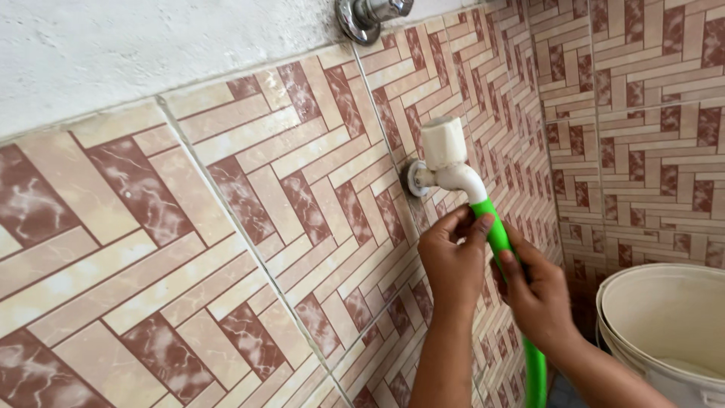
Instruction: The person prepares a green hose at a faucet and then uses their hands to apply and smooth a sealant material along the edge of a shelf in a bathroom corner, using water from a white cup to assist the process.
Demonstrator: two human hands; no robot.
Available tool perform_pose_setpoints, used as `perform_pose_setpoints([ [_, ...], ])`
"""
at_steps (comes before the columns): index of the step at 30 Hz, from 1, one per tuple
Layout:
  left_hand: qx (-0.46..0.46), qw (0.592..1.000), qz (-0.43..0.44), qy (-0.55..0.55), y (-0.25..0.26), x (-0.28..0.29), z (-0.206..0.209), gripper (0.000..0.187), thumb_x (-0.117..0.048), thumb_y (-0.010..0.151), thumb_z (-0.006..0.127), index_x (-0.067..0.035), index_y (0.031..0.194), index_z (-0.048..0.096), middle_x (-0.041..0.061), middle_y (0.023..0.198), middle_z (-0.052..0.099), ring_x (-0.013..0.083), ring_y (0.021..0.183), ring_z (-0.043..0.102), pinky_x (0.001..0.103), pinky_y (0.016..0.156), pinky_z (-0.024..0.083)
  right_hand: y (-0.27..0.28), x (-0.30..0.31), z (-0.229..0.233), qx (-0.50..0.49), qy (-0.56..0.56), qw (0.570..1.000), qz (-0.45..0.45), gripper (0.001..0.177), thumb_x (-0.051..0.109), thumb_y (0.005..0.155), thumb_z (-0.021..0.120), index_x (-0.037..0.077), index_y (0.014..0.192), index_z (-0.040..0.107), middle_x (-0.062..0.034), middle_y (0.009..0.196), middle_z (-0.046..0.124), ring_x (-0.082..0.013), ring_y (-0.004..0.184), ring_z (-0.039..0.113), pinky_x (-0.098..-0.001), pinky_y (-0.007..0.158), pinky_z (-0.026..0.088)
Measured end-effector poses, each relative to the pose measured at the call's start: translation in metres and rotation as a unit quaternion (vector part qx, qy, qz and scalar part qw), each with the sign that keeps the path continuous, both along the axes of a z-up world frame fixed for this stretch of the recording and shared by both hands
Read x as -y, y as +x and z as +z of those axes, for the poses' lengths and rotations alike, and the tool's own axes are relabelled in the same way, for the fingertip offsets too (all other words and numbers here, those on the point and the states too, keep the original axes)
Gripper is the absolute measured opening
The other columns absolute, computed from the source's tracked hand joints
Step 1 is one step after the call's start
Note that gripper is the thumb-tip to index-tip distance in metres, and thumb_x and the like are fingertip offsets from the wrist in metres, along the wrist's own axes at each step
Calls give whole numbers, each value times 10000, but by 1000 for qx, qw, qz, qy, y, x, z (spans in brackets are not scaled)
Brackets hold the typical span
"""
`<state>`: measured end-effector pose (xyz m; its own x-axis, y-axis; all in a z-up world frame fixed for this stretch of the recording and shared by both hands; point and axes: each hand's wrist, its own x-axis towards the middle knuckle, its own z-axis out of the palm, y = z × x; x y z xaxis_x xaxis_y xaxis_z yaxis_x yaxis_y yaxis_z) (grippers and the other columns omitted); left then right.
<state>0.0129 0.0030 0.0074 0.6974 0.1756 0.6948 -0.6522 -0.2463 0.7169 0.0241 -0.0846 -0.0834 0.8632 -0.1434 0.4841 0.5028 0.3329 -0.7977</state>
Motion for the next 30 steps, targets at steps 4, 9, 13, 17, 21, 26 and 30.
perform_pose_setpoints([
  [4, 17, 1000, -5, 9, -3, 3, 0, 232, -86, 905, 751, 64, 1083, 749, 84, 903, 785, 99, 801, 714, 271, 730, 562, -9, -8, 3, 32, -26, 997, -63, 462, 157, 1039, 538, 84, 1496, 554, 47, 679, 507, -28, 560, 410, -206, 480, 366],
  [9, -31, 996, -32, -82, 5, 9, -4, 231, -66, 927, 728, 66, 1116, 731, 97, 974, 777, 108, 838, 702, 279, 758, 563, -4, -3, -2, 54, -90, 988, -115, 448, 141, 1044, 519, 53, 1481, 560, 28, 687, 571, -27, 572, 447, -211, 492, 394],
  [13, -29, 995, -74, -54, 15, 2, -3, 265, -55, 936, 699, 58, 1174, 718, 94, 1020, 762, 116, 903, 689, 293, 826, 558, 31, -13, -11, 208, -78, 953, -204, 399, 123, 1094, 540, -10, 1471, 539, 0, 908, 652, -6, 759, 529, -175, 638, 459],
  [17, -97, 961, -235, -108, 11, -8, -2, 276, -97, 990, 637, 8, 1240, 691, 27, 1121, 757, 81, 1032, 665, 275, 996, 509, 33, 5, -12, -5, 38, 996, 80, 413, 193, 1043, 509, 80, 1432, 593, -4, 711, 552, -51, 494, 419, -209, 417, 360],
  [21, -95, 965, -226, -96, 17, -10, -1, 253, -63, 978, 681, 8, 1218, 714, 54, 1084, 762, 96, 959, 650, 293, 941, 517, 41, 41, -3, -24, 100, 938, 332, 336, 269, 1061, 449, 46, 1270, 591, -7, 698, 515, -57, 445, 363, -209, 374, 328],
  [26, -109, 951, -264, -117, 19, -12, -4, 239, -89, 983, 701, 4, 1199, 741, 52, 1058, 763, 91, 914, 646, 291, 898, 528, 48, 42, -6, -66, 239, 775, 581, 218, 301, 1074, 429, 131, 1158, 538, -12, 719, 531, -53, 450, 374, -197, 378, 339],
  [30, -69, 966, -227, -101, 21, -9, -6, 210, -66, 967, 709, 27, 1151, 746, 75, 1044, 778, 84, 901, 676, 286, 897, 559, 36, 37, 6, -52, 106, 908, 402, 274, 309, 1077, 447, 48, 1100, 528, -59, 704, 553, -95, 437, 420, -252, 379, 377],
])
